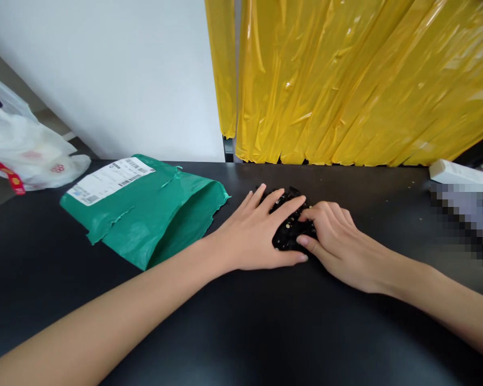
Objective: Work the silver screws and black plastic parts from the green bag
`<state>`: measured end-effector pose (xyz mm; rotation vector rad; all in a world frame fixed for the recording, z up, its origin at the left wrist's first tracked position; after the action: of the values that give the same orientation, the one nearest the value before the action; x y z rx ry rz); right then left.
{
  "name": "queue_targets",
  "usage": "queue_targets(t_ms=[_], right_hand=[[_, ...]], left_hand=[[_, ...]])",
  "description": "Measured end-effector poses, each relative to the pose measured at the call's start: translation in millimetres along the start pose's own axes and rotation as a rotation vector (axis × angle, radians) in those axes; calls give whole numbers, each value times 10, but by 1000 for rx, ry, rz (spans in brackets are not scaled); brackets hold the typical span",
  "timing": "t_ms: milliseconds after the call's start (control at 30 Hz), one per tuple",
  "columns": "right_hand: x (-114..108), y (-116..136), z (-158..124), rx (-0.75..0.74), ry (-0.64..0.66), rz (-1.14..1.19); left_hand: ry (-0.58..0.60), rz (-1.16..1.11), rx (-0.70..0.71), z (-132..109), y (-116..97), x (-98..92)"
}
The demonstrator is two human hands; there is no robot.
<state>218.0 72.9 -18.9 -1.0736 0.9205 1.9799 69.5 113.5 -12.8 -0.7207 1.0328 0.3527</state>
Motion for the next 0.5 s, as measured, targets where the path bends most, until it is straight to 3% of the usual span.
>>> queue_targets(t_ms=[100, 200, 300, 400, 500], right_hand=[[-51, -77, 146, 51, -37, 13], [-269, -5, 261, 104, -235, 120], [-435, 144, 315, 193, -447, 426], [-424, 337, 363, 221, -568, 742], [-352, 468, 418, 222, -654, 966]], left_hand=[[-13, -1, -29, 74, 70, 10], [-103, -12, 0, 71, 16, -128], [-376, -191, 66, 23, -153, -487], [-670, -472, -53, -71, -159, -812], [-769, -639, -187, -136, -139, -880]])
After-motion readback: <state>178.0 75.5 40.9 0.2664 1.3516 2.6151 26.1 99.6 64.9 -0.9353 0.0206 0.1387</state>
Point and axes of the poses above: each hand's wrist, its own z-axis towards the middle knuckle, its own x-axis out of the palm, y = z × x, the point moved 8 cm from there along z, towards the middle knuckle, and after that the axes turned 13 degrees about -y, right-handed, at the moved point
